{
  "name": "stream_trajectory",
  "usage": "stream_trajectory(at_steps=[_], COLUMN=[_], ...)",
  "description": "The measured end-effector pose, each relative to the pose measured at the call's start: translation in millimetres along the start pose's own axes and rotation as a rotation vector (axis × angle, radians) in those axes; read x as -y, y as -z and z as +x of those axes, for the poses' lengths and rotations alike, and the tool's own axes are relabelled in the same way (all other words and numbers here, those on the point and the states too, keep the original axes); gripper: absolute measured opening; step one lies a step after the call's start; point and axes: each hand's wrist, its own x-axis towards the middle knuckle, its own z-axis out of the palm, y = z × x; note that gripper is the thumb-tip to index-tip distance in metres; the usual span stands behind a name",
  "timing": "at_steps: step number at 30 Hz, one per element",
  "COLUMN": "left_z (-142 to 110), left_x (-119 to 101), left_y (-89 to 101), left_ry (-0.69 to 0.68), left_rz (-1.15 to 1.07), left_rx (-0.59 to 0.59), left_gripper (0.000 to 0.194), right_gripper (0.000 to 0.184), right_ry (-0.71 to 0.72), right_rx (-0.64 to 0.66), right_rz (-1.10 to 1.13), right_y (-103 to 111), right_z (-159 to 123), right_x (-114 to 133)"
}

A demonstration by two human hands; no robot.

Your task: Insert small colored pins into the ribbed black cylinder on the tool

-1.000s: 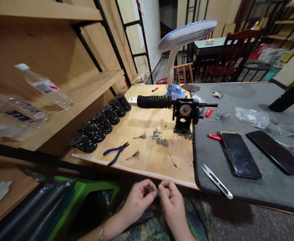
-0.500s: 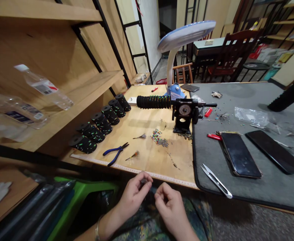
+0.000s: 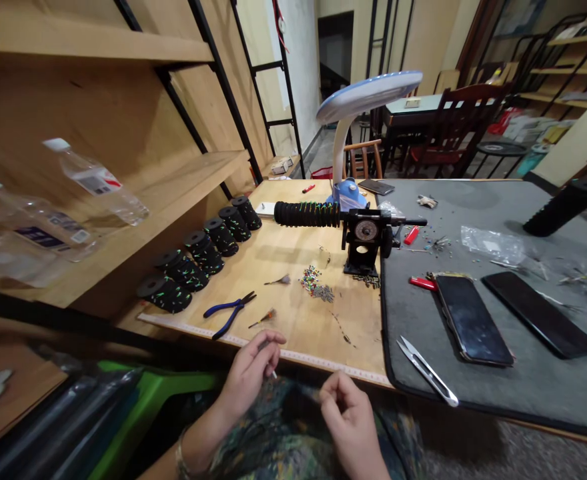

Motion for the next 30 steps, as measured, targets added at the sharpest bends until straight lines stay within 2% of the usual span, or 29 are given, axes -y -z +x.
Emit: stream_trajectory(at_steps=[5, 10, 18, 22, 25, 30], left_z=[-6.4, -10.3, -3.0, -5.9, -5.5, -0.4], left_x=[-5.4, -9.3, -26.4, -41.1, -47.3, -49.3], left_y=[-6.8, -19.8, -30.9, -33.5, -34.1, -34.6], left_ry=[0.113, 0.21, -0.021, -0.201, -0.313, -0.296], left_rz=[-0.138, -0.174, 0.103, 0.293, 0.383, 0.433], left_rx=[0.222, 0.374, 0.24, 0.286, 0.305, 0.255], left_gripper=[0.032, 0.041, 0.025, 0.02, 0.02, 0.02], right_gripper=[0.03, 0.034, 0.026, 0.05, 0.05, 0.042], right_ry=[-0.075, -0.003, 0.063, 0.048, 0.023, 0.114], right_rx=[0.0, -0.015, 0.062, 0.102, 0.166, 0.186], right_rz=[0.177, 0.093, -0.021, 0.178, 0.267, 0.06], right_y=[-1.6, -0.5, 10.5, 14.3, 11.5, 9.6], right_z=[3.0, 2.5, 8.0, 15.3, 21.1, 31.2], right_x=[3.9, 9.1, 11.4, 20.2, 24.5, 25.3])
